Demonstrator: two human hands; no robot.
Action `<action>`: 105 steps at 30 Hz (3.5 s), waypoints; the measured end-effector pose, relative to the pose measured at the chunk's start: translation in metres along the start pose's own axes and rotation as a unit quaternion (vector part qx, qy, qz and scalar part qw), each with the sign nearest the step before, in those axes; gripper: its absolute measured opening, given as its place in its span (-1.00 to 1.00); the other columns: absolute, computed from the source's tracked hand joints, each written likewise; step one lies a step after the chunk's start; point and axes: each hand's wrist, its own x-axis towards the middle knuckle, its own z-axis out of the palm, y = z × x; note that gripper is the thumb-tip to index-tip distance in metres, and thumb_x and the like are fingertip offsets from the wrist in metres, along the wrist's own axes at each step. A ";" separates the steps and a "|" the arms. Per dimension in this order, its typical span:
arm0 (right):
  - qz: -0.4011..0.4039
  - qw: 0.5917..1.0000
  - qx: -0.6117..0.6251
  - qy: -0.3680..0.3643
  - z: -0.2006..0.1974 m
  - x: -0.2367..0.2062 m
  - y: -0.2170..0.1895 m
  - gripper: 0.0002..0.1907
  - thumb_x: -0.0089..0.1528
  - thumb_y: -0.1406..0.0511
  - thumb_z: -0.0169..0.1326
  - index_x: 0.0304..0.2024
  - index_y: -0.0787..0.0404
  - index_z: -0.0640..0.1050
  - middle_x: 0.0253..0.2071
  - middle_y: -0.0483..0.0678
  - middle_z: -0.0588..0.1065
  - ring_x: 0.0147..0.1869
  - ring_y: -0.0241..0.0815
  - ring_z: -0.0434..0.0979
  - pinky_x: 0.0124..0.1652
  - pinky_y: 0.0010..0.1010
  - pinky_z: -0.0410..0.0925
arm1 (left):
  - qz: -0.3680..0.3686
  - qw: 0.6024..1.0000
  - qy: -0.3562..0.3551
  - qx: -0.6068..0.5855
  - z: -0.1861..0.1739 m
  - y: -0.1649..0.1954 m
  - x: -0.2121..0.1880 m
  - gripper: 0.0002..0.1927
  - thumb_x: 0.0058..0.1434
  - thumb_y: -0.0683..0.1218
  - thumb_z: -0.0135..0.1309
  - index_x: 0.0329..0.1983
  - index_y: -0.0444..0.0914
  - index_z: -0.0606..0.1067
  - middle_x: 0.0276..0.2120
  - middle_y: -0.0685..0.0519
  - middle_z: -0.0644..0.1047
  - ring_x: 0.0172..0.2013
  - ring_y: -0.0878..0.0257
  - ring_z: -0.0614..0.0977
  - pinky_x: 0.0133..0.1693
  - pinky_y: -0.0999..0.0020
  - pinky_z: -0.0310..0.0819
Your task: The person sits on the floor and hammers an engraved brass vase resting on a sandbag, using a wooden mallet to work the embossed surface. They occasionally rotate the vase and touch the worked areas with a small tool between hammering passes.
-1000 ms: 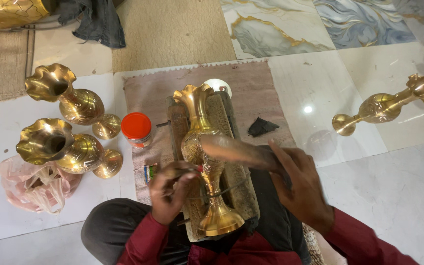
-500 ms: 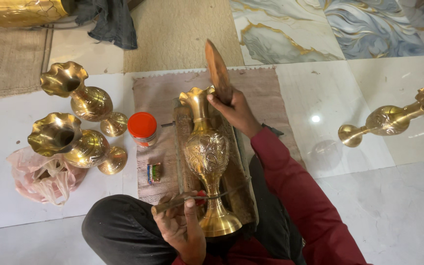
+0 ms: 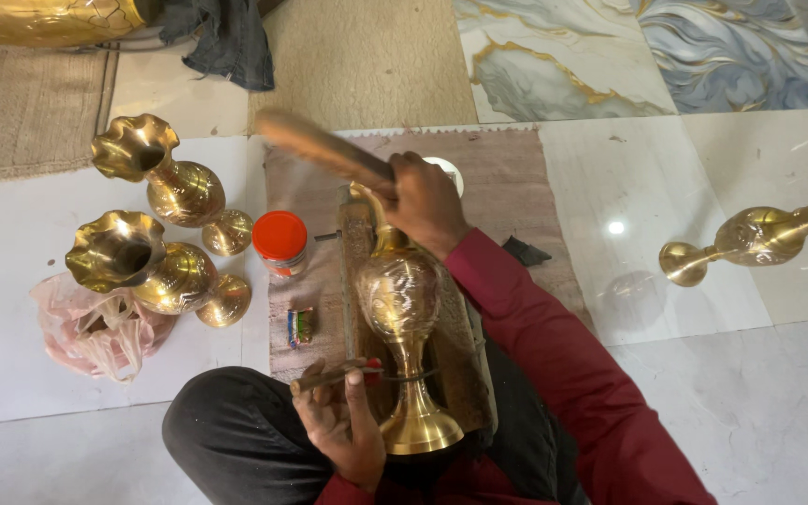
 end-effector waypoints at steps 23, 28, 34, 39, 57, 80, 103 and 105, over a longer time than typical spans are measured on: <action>0.080 0.985 0.071 -0.137 -0.146 -0.200 -0.028 -0.30 0.27 0.22 0.09 0.40 0.21 0.18 0.01 0.18 0.52 -0.05 0.01 0.61 -0.14 -0.14 0.45 | 0.104 0.829 -0.540 0.104 0.009 0.036 0.117 -0.48 0.17 -0.37 0.19 0.20 -0.19 0.52 -0.02 -0.06 0.68 -0.07 0.12 0.77 -0.11 0.31 0.72; 0.010 0.990 -0.080 -0.117 -0.158 -0.215 -0.023 -0.30 0.20 0.28 0.15 0.40 0.11 0.30 -0.01 0.07 0.50 0.00 0.04 0.54 -0.05 -0.09 0.41 | 0.120 0.837 -0.525 0.101 0.011 0.035 0.115 -0.52 0.19 -0.35 0.22 0.17 -0.19 0.52 -0.08 -0.05 0.69 -0.11 0.12 0.79 -0.17 0.32 0.71; 0.006 0.986 -0.135 -0.095 -0.165 -0.214 -0.030 -0.30 0.17 0.29 0.19 0.37 0.03 0.36 -0.02 0.05 0.51 -0.01 0.00 0.55 -0.08 -0.09 0.40 | 0.097 0.832 -0.529 0.134 0.012 0.038 0.116 -0.56 0.17 -0.31 0.24 0.13 -0.19 0.54 -0.10 -0.03 0.70 -0.21 0.14 0.79 -0.30 0.31 0.68; 0.058 0.991 0.119 -0.037 -0.172 -0.217 -0.041 -0.32 0.24 0.35 0.13 0.42 0.07 0.29 0.08 0.11 0.47 0.05 -0.08 0.60 -0.13 -0.28 0.52 | 0.140 0.834 -0.526 0.088 0.012 0.036 0.116 -0.60 0.20 -0.32 0.21 0.11 -0.21 0.55 -0.11 -0.03 0.70 -0.13 0.13 0.79 -0.15 0.30 0.74; -0.068 0.987 -0.147 0.002 -0.170 -0.226 -0.057 -0.34 0.14 0.44 0.15 0.28 -0.11 0.46 -0.01 0.03 0.50 0.01 0.00 0.53 0.02 -0.04 0.33 | 0.199 0.777 -0.584 0.125 0.018 0.038 0.129 -0.60 0.15 -0.33 0.22 0.07 -0.20 0.55 -0.08 -0.05 0.68 -0.17 0.11 0.75 -0.14 0.27 0.69; -0.012 0.995 -0.094 0.006 -0.161 -0.238 -0.053 -0.32 0.18 0.43 0.12 0.37 0.00 0.37 0.01 0.08 0.48 0.05 0.02 0.50 0.04 -0.10 0.30 | 0.165 0.774 -0.599 0.119 0.018 0.027 0.125 -0.68 0.27 -0.29 0.18 0.07 -0.17 0.55 -0.07 -0.01 0.69 -0.16 0.17 0.78 -0.13 0.35 0.76; 0.023 0.994 -0.080 -0.075 -0.174 -0.200 -0.040 -0.33 0.19 0.34 0.15 0.35 -0.12 0.38 0.00 0.01 0.49 0.02 -0.05 0.50 -0.04 -0.11 0.41 | 0.089 0.868 -0.468 0.138 0.014 0.030 0.101 -0.57 0.14 -0.31 0.25 0.11 -0.26 0.55 -0.05 -0.09 0.69 -0.11 0.15 0.78 -0.14 0.36 0.75; 0.053 0.991 0.119 -0.041 -0.177 -0.199 -0.043 -0.31 0.22 0.38 0.13 0.41 -0.04 0.33 0.09 0.05 0.44 0.13 -0.04 0.53 0.01 -0.18 0.51 | 0.104 0.862 -0.473 0.151 0.014 0.032 0.101 -0.59 0.14 -0.29 0.28 0.08 -0.25 0.56 -0.06 -0.08 0.70 -0.11 0.15 0.78 -0.15 0.35 0.74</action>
